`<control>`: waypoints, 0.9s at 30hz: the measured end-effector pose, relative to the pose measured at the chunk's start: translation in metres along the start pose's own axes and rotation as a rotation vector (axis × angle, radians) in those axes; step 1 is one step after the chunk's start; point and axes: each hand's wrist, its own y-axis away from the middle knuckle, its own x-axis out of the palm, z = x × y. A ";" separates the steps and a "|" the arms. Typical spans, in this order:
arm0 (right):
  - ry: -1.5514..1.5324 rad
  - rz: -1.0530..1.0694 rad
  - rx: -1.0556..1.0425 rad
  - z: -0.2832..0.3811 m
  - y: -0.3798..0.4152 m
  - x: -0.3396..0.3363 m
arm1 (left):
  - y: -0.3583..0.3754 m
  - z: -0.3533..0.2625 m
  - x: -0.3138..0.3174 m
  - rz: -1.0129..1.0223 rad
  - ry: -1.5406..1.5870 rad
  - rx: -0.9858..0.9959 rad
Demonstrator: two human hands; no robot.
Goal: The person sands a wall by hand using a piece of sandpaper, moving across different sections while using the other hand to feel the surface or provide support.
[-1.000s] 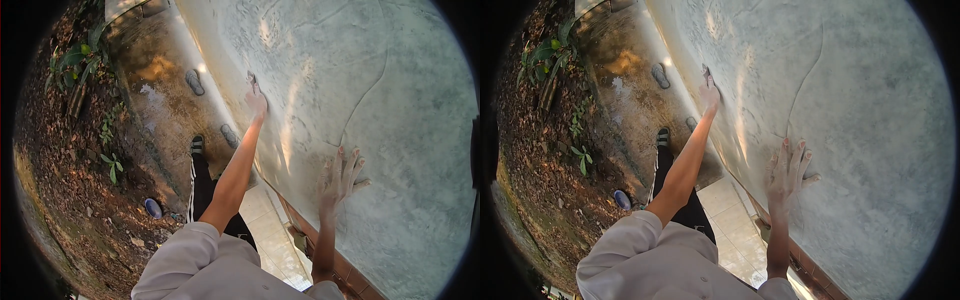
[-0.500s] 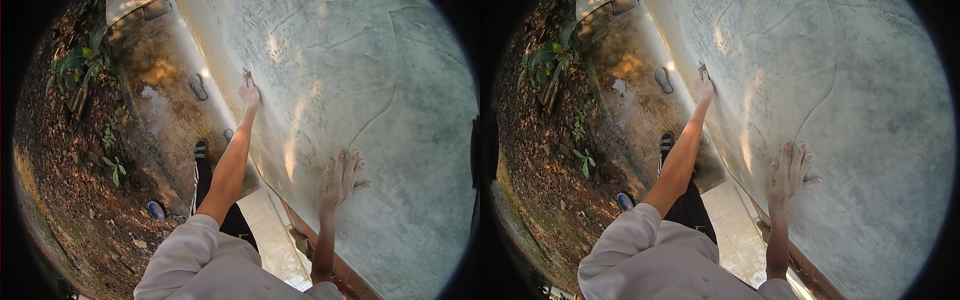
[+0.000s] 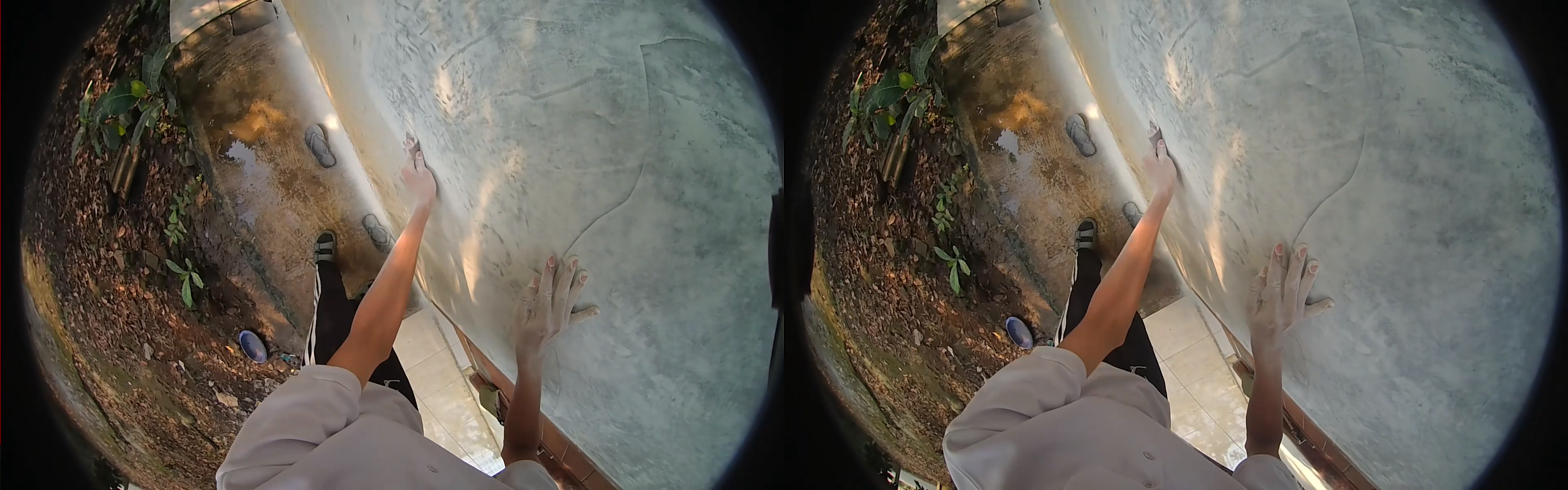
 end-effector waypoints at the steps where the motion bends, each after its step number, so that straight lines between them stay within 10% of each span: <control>1: -0.018 -0.026 0.003 0.002 -0.002 0.001 | -0.023 -0.011 -0.009 0.035 -0.002 -0.097; 5: -0.003 -0.008 0.004 0.000 -0.002 0.002 | 0.039 0.004 0.012 -0.198 -0.035 0.361; 11: -0.024 0.010 0.001 0.002 -0.004 0.000 | 0.167 0.002 0.029 -0.105 0.079 0.194; 18: -0.074 0.030 0.007 0.000 -0.005 -0.006 | 0.056 -0.038 0.006 -0.040 0.054 -0.026; 27: -0.154 0.051 -0.010 -0.003 -0.006 -0.011 | 0.174 0.029 0.034 -0.011 0.084 0.291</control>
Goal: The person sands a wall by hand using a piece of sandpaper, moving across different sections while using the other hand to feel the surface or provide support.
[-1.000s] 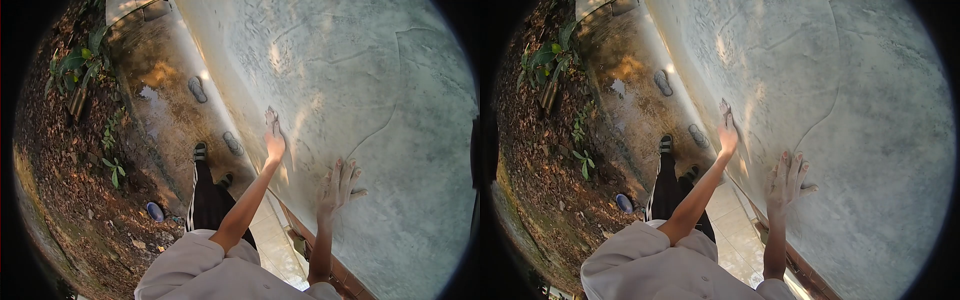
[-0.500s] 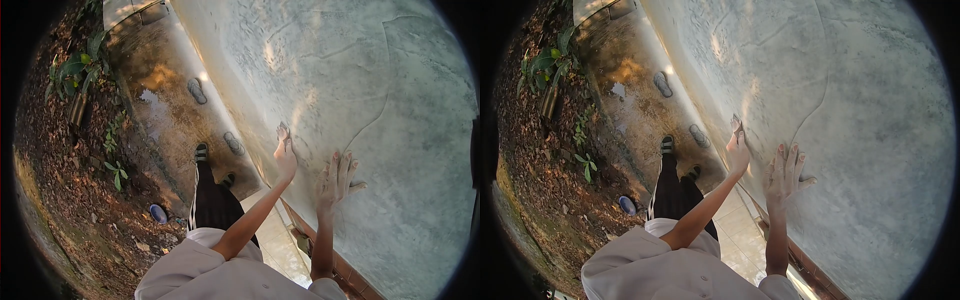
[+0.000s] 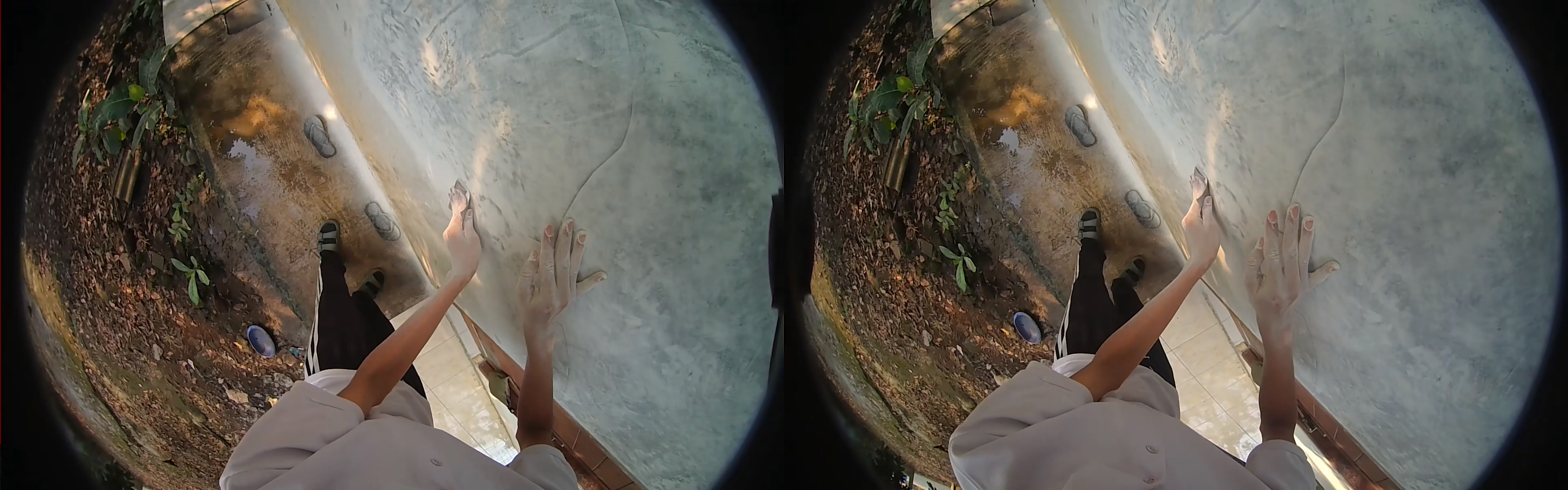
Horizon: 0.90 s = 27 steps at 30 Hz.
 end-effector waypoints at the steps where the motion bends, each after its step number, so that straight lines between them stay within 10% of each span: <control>1: 0.016 -0.002 -0.012 0.000 -0.001 0.001 | -0.002 0.003 -0.001 -0.023 0.022 0.033; 9: 0.044 -0.070 -0.019 0.000 -0.001 0.010 | -0.164 -0.014 -0.039 -0.025 -0.211 -0.413; 12: 0.081 -0.065 -0.039 0.000 -0.003 0.008 | -0.088 0.044 -0.017 -0.148 -0.219 -0.105; 17: 0.080 -0.070 -0.054 0.002 -0.007 0.011 | -0.037 -0.009 -0.013 -0.014 -0.061 -0.327; 19: 0.078 -0.111 -0.080 0.002 -0.010 0.013 | -0.085 0.029 0.000 -0.203 -0.045 -0.043; 24: 0.090 -0.063 -0.062 0.005 -0.011 0.009 | -0.250 0.020 -0.045 -0.011 -0.147 -0.250; 27: 0.119 -0.034 -0.063 0.005 -0.016 0.015 | -0.211 0.034 -0.024 -0.233 -0.222 -0.054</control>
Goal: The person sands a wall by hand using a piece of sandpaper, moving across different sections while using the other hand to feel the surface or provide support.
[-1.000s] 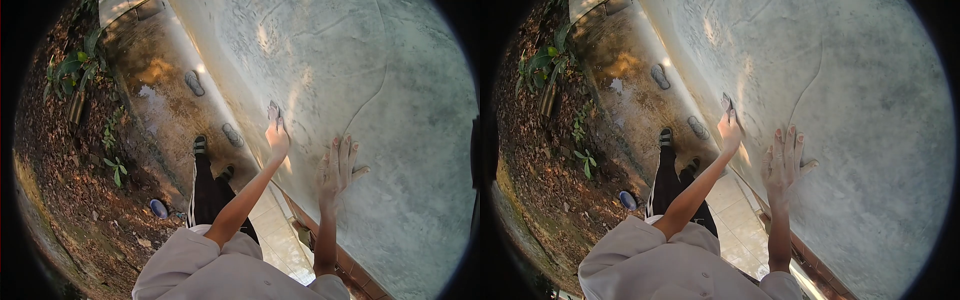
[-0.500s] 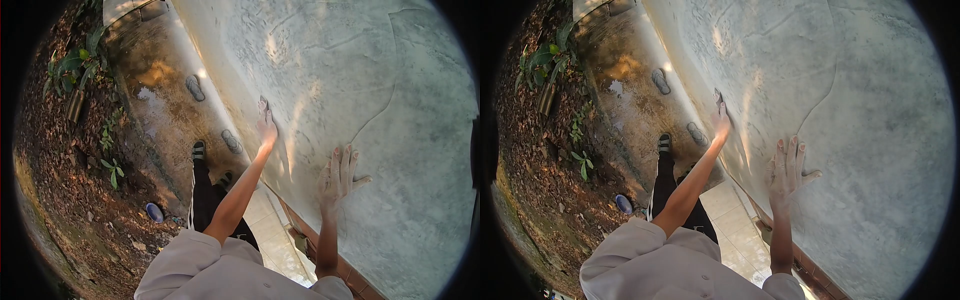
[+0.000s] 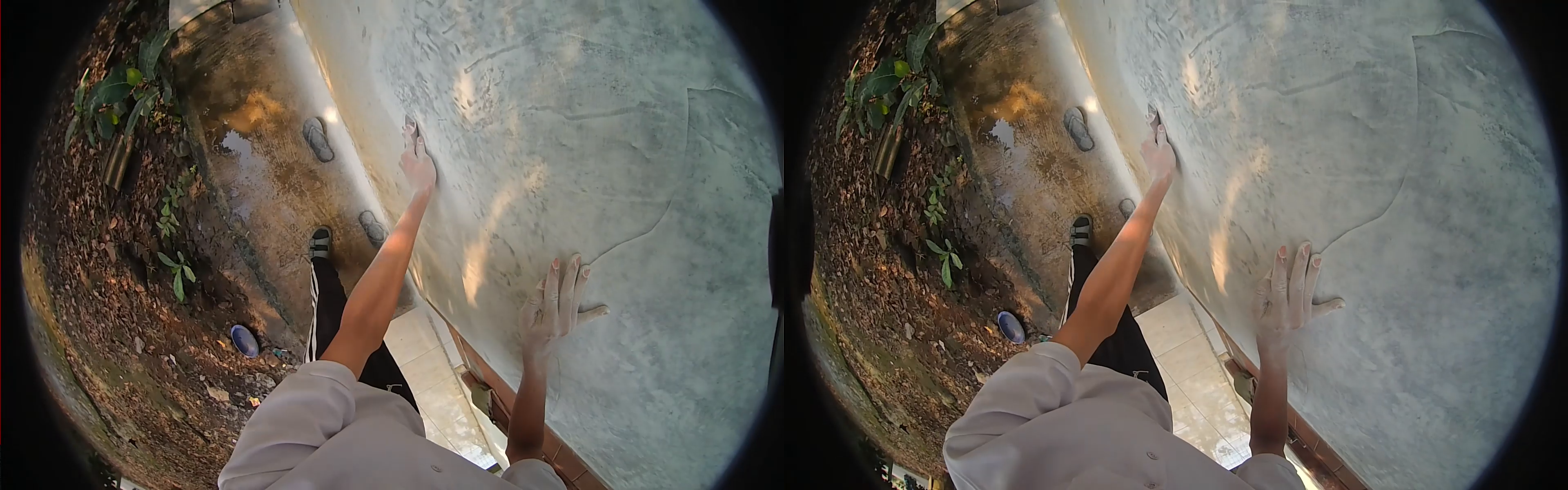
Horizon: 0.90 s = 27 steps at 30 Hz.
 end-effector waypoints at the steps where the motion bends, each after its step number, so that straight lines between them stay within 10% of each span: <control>1: 0.020 0.042 -0.008 0.000 -0.001 0.001 | 0.009 -0.002 -0.001 -0.001 0.000 -0.002; 6: 0.181 0.155 0.041 0.027 -0.031 0.003 | 0.055 -0.041 -0.015 0.095 0.131 0.050; 9: -0.350 0.313 0.304 -0.081 0.124 0.095 | 0.066 -0.055 -0.020 0.158 0.212 0.078; 11: -0.138 0.366 -0.070 -0.101 0.260 0.163 | -0.005 -0.048 -0.010 -0.007 -0.029 0.096; 16: -0.001 0.304 0.011 -0.054 0.138 0.103 | -0.089 -0.001 0.013 -0.140 -0.018 0.156; 18: 0.068 0.274 0.046 -0.030 0.084 0.074 | -0.040 -0.031 -0.018 0.166 -0.028 -0.163; 22: 0.207 0.209 0.100 0.032 -0.033 0.025 | 0.066 -0.019 -0.030 0.240 0.228 0.114; 27: 0.232 0.091 0.042 0.036 -0.050 0.028 | -0.017 -0.024 -0.013 0.123 0.100 -0.090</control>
